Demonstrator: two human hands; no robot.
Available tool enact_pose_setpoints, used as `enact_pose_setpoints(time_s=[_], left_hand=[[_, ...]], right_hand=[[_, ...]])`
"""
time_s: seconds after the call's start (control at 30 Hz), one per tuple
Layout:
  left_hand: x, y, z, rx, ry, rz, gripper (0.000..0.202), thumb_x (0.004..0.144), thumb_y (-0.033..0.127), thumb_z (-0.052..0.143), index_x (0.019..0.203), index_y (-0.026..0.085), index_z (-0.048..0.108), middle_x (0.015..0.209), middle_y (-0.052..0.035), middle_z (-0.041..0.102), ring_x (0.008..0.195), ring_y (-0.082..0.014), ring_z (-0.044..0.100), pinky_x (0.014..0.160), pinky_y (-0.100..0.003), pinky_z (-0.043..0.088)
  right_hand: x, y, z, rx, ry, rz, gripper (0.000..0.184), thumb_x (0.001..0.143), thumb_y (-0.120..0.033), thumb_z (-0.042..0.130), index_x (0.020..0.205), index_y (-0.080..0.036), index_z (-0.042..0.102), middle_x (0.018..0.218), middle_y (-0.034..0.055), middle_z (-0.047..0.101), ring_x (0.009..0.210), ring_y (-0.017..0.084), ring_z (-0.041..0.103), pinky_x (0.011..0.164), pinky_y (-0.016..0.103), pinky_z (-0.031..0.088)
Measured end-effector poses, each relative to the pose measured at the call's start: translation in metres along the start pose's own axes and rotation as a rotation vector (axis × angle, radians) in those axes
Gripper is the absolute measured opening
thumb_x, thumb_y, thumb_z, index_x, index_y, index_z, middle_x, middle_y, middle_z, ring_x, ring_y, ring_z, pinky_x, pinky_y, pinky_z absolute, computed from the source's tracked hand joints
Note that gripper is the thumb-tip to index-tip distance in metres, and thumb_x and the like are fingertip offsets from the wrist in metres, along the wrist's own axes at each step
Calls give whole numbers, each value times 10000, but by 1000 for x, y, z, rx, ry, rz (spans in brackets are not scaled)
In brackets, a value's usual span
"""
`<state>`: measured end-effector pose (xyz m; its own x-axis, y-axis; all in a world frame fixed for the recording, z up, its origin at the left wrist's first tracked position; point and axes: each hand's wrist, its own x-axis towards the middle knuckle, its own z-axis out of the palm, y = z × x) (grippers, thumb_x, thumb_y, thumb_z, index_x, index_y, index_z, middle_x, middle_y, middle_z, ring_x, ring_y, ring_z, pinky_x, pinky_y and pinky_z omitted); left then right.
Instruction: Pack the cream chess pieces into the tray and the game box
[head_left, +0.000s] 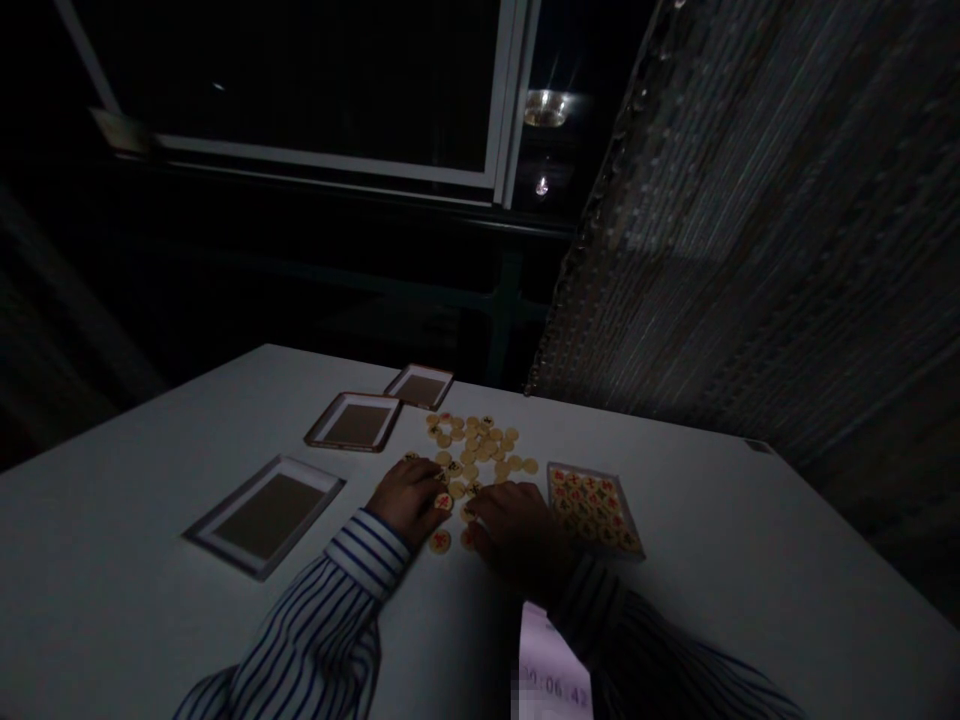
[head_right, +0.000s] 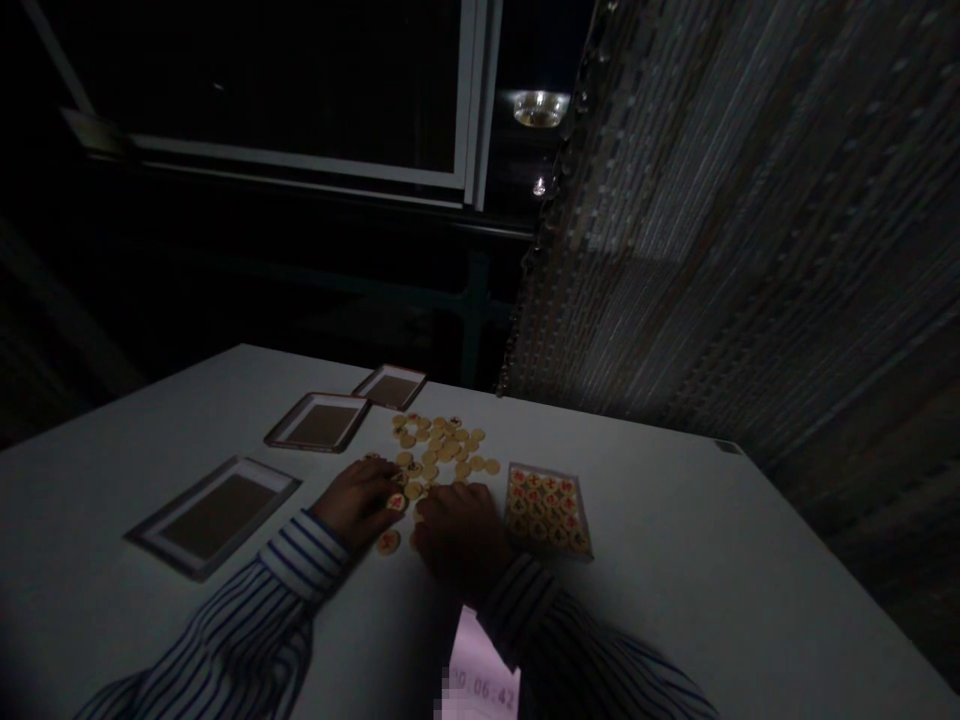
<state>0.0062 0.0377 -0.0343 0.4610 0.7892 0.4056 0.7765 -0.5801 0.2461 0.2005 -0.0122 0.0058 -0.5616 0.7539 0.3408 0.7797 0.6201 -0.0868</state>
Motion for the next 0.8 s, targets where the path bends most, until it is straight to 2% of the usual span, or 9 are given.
enact_pose_setpoints(time_s=[0.57,0.8], left_hand=[[-3,-3,3,60,-60,-27,261,646,345,622,860,207,678,1111,-100,589,1060,-273,487,908,-438,354],[-4,-4,5,55,-52,-18,293,632,342,634,886,204,682,1113,-113,585,1042,-272,504,885,-416,383]], right_hand=[[0,-1,-1,-8,-9,-12,165,812,-247,458,929,-194,561,901,42,588,873,168,486,774,307,310],[0,0,2,-3,-15,-5,163,810,-251,461,926,-199,563,895,32,592,868,172,486,777,316,304]])
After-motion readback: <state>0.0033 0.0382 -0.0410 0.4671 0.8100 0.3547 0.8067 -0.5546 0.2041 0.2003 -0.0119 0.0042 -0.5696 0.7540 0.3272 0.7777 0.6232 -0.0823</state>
